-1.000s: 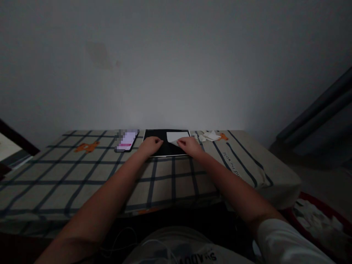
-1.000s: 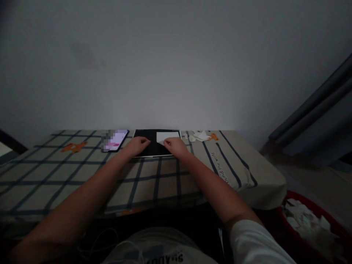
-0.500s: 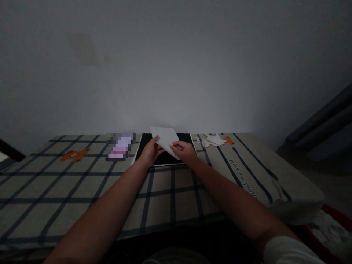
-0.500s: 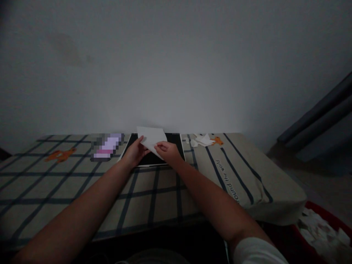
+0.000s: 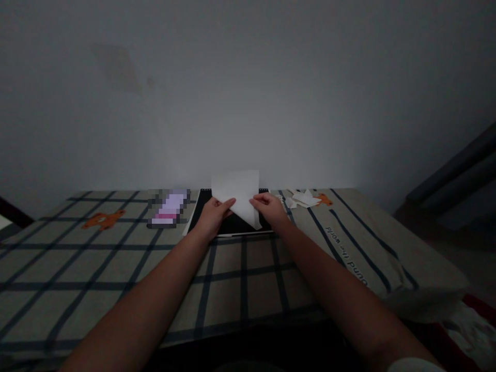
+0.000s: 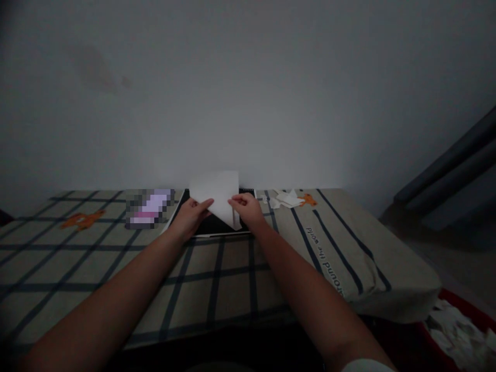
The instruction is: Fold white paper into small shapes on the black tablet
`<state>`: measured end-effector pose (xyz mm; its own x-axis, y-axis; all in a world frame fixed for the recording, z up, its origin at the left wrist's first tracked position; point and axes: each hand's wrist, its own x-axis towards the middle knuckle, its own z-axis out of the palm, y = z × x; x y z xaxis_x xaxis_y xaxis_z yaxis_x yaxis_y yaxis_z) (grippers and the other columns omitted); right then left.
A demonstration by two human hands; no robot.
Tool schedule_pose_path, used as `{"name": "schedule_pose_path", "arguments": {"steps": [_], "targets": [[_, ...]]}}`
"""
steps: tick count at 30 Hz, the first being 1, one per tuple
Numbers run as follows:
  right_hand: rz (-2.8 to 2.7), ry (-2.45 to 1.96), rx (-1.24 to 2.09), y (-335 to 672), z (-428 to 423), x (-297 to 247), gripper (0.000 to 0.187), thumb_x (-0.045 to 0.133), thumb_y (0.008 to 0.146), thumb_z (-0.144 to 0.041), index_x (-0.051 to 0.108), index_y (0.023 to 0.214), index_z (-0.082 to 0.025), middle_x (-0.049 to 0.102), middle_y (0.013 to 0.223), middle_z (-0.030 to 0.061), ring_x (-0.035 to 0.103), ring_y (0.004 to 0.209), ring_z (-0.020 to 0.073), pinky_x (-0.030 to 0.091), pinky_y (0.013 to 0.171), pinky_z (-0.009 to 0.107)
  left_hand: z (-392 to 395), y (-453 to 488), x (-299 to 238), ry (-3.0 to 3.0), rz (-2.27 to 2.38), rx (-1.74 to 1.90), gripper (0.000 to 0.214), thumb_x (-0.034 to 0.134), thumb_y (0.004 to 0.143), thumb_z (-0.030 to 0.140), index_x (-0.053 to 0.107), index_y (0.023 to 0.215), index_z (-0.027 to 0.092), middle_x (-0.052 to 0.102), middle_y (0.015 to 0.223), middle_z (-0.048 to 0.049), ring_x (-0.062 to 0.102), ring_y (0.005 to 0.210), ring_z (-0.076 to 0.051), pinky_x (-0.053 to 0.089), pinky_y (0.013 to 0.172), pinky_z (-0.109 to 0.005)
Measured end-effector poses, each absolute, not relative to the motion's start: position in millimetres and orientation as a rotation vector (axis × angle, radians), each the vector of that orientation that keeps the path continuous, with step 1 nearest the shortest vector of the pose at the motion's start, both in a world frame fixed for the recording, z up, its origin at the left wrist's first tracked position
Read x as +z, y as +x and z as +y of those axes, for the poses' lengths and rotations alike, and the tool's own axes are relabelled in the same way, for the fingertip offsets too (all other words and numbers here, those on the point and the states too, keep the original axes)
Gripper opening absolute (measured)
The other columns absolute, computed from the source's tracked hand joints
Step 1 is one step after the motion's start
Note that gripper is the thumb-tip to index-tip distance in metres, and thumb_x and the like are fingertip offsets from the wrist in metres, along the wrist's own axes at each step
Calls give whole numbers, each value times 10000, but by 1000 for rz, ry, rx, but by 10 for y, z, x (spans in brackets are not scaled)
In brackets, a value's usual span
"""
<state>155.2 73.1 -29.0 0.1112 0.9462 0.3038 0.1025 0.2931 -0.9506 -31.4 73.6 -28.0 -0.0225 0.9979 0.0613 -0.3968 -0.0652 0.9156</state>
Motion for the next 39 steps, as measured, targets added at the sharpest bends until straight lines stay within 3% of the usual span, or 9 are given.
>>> {"name": "schedule_pose_path", "arguments": {"steps": [4, 8, 12, 19, 23, 27, 30, 33, 39], "targets": [[-1170, -1119, 849, 1555, 776, -298, 334, 815, 617, -351, 647, 866, -205, 590, 746, -44, 539, 685, 123, 440, 638, 261, 759, -341, -260, 890, 901, 1465, 398, 907, 658, 216, 680, 980, 157, 767, 1061, -82, 730, 954, -206, 606, 888, -362], [-1076, -1115, 1151, 1533, 760, -242, 348, 740, 726, -379, 629, 1002, -197, 630, 709, -45, 584, 631, 130, 448, 557, 253, 754, -349, -235, 877, 928, 1476, 335, 881, 692, 196, 681, 958, 158, 770, 1051, -83, 733, 919, -195, 613, 826, -328], [-1160, -1069, 1239, 1518, 746, -245, 265, 748, 726, -389, 693, 873, -176, 700, 763, -7, 609, 664, 124, 473, 582, 250, 743, -347, -209, 876, 931, 1462, 354, 883, 684, 194, 686, 975, 153, 769, 1050, -84, 731, 900, -188, 608, 800, -308], [-1133, -1067, 1187, 1559, 781, -311, 292, 800, 627, -415, 697, 775, -185, 704, 723, -10, 615, 671, 140, 478, 603, 265, 726, -352, -188, 846, 945, 1427, 287, 836, 724, 162, 679, 964, 163, 766, 1042, -69, 721, 911, -174, 603, 798, -280], [-1056, -1085, 1150, 1594, 808, -293, 262, 798, 625, -379, 690, 760, -183, 703, 686, -8, 610, 614, 134, 471, 565, 263, 711, -383, -108, 875, 834, 1360, 256, 758, 815, 288, 698, 1046, 193, 755, 1072, -57, 715, 887, -182, 611, 748, -289], [-972, -1115, 1069, 1631, 842, -278, 225, 809, 616, -322, 640, 687, -191, 674, 619, -28, 584, 544, 111, 453, 510, 241, 697, -435, 10, 755, 864, 1325, 322, 622, 912, 463, 730, 986, 168, 756, 1010, -91, 703, 808, -190, 592, 670, -286], [-945, -1094, 1068, 1650, 861, -277, 254, 831, 606, -306, 602, 643, -200, 664, 601, -35, 589, 540, 108, 475, 516, 237, 702, -471, 21, 795, 967, 1325, 248, 748, 812, 362, 751, 961, 163, 766, 989, -83, 696, 790, -178, 567, 647, -259], [-913, -1055, 1132, 1666, 864, -277, 265, 840, 621, -316, 602, 642, -200, 650, 587, -36, 585, 535, 103, 495, 532, 239, 729, -507, -42, 932, 1019, 1348, 356, 838, 660, 214, 766, 1005, 165, 780, 944, -66, 688, 736, -158, 538, 624, -231], [-861, -961, 1234, 1715, 870, -257, 245, 842, 684, -348, 680, 759, -181, 690, 679, -5, 597, 571, 98, 515, 585, 245, 803, -571, -137, 982, 1053, 1324, 334, 814, 680, 242, 790, 1005, 169, 790, 929, -94, 695, 706, -186, 540, 608, -268]]}}
